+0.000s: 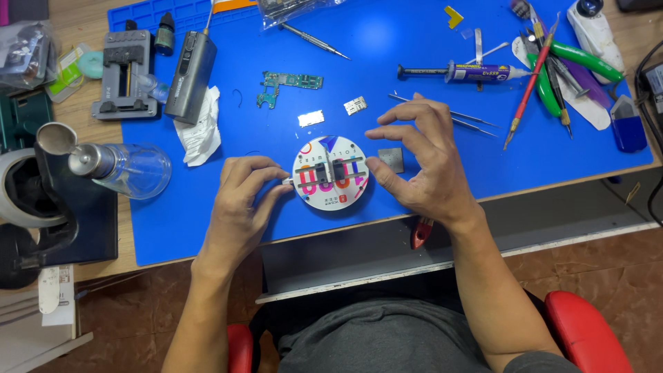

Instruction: The person holds a small circuit board on a CD and uses a hot air gun to heat the components. They use tweezers to adjust the board and apply flux from a syringe while continuing to apply heat.

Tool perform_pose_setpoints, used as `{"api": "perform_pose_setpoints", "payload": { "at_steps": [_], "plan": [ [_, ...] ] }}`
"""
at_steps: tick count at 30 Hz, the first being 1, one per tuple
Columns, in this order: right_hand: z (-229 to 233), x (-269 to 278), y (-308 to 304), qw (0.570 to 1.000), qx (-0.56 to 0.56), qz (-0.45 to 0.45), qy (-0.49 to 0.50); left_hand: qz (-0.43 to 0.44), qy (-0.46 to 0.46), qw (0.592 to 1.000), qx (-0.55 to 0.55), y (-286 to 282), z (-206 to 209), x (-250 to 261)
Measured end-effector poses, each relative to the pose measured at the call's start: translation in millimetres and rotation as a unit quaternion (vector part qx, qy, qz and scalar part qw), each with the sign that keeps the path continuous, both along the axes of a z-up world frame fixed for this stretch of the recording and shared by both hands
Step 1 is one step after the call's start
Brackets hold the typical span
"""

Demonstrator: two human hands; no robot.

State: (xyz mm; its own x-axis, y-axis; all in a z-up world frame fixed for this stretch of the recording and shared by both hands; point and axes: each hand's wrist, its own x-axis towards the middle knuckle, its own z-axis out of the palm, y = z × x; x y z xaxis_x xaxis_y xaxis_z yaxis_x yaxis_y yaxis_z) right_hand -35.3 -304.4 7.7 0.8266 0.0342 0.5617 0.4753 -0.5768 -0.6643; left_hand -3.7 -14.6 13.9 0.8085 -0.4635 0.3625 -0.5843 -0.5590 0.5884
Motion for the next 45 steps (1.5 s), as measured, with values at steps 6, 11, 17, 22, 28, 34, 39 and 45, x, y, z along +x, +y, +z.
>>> {"api": "perform_pose_setpoints", "payload": {
  "at_steps": [6,11,17,22,28,34,39,45],
  "plan": [
    [3,-3,1,0.999,-0.039,-0.006,0.002,-0.027,-0.010,0.999,-0.020,9,-12,5],
    [2,-3,2,0.998,-0.062,0.007,0.010,-0.014,-0.020,0.999,-0.043,10,-16,4],
    [9,-6,14,0.995,-0.093,0.036,0.023,-0.013,-0.012,0.999,-0.031,12,-15,5],
    [15,-3,24,0.989,-0.126,0.072,0.024,-0.018,-0.016,0.999,-0.025,15,-16,7],
    [20,2,34,0.994,-0.067,0.082,0.026,-0.028,-0.011,0.999,-0.043,18,-20,8],
    [21,9,43,0.992,-0.076,0.094,0.018,-0.032,-0.025,0.998,-0.045,21,-22,8],
    [16,9,44,0.993,-0.070,0.092,0.006,-0.031,-0.032,0.998,-0.041,21,-20,7],
    [18,5,45,0.990,-0.111,0.087,-0.011,-0.064,-0.038,0.995,-0.061,25,-21,9]
  ]
}}
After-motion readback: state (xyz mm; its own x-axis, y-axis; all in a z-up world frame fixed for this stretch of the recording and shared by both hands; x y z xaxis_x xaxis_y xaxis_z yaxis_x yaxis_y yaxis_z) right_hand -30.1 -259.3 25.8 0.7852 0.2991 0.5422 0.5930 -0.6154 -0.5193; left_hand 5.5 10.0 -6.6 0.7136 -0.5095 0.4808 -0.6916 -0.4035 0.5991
